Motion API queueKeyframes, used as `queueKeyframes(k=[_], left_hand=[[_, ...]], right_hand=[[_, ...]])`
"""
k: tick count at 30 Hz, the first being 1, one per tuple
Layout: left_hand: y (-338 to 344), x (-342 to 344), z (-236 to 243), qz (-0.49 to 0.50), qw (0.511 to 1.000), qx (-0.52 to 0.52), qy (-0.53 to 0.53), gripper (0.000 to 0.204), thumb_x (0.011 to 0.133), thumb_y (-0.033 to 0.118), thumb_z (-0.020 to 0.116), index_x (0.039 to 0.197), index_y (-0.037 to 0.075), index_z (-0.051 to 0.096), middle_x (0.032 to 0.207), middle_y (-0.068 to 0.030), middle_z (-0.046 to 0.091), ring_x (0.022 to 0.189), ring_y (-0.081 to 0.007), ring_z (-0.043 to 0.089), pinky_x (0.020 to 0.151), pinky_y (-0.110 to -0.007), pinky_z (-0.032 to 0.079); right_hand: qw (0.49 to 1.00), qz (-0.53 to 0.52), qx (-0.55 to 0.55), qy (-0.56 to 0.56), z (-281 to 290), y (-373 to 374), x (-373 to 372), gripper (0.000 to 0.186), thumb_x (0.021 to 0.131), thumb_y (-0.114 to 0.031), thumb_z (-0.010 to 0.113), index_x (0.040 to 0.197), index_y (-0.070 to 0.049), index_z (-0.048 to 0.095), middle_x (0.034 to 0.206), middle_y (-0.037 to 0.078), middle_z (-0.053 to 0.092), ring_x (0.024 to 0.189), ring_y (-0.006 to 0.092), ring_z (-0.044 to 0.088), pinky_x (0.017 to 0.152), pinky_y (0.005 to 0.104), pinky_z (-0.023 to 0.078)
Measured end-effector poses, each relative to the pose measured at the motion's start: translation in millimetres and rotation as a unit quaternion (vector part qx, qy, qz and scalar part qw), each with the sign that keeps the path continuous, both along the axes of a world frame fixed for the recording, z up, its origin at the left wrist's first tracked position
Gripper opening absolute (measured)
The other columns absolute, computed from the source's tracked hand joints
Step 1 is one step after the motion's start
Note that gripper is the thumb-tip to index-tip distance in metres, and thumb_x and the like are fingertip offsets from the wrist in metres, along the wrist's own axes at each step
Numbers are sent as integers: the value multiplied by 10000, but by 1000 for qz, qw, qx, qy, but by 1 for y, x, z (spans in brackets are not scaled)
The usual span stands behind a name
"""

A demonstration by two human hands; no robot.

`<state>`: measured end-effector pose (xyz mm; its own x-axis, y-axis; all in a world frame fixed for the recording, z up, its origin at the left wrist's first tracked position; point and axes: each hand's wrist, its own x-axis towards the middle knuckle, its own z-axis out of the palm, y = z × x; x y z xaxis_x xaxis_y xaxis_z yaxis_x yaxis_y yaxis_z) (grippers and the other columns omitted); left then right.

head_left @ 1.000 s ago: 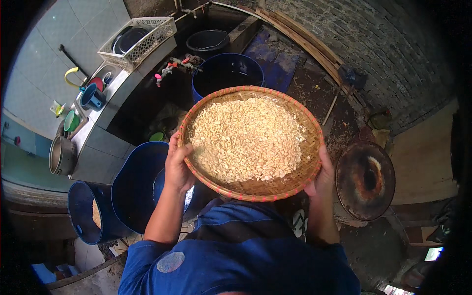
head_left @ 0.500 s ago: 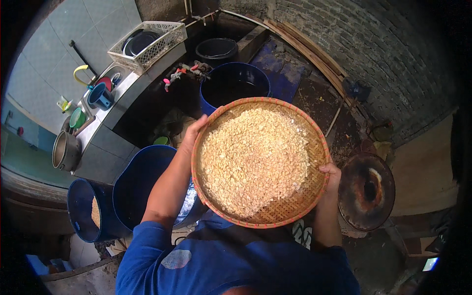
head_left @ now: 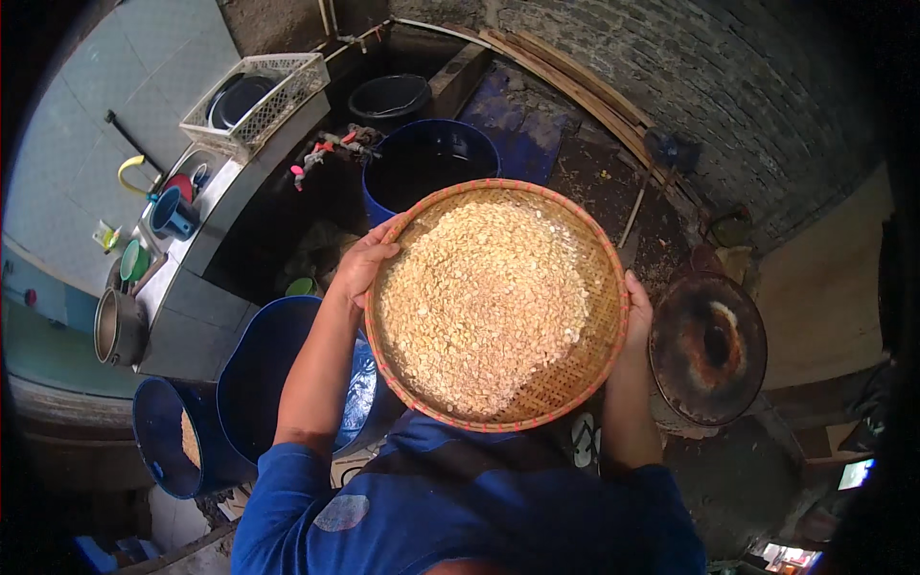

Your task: The person scoops liquid from a large blue barrel using a small black bucket, pours it into another blue barrel, and then empties the remaining liquid from the first large barrel before rinsing it. They then pick up a woven tray containing processed soybeans and submerge it in a large container of water to wash the beans by hand.

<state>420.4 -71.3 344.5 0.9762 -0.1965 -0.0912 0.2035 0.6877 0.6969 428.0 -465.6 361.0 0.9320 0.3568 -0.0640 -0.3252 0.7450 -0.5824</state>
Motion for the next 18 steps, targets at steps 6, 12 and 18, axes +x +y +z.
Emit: queueKeyframes(k=[6, 12, 18], left_hand=[[-11, -9, -13, 110, 988, 107, 33, 526, 855, -25, 453, 1376, 24, 399, 1312, -111, 515, 1155, -219, 540, 974, -335, 448], [-34, -14, -38, 157, 965, 174, 116, 524, 855, -33, 398, 1376, 29, 390, 1327, -135, 496, 1171, -253, 524, 990, -366, 442], [-27, -11, -58, 100, 959, 156, 214, 485, 913, -16, 339, 1395, 41, 363, 1356, -149, 466, 1213, -276, 495, 1008, -393, 428]], right_hand=[[981, -46, -71, 177, -30, 8, -34, 423, 955, -257, 437, 1308, -25, 464, 1230, 117, 570, 1081, 259, 573, 926, 407, 471], [959, -121, -176, 188, -100, 11, -22, 377, 928, -130, 497, 1303, -107, 471, 1156, 76, 590, 1035, 231, 581, 889, 404, 483], [918, -163, -268, 241, -148, 22, -7, 353, 931, -124, 514, 1280, -81, 488, 1181, 60, 572, 1052, 182, 532, 897, 345, 432]])
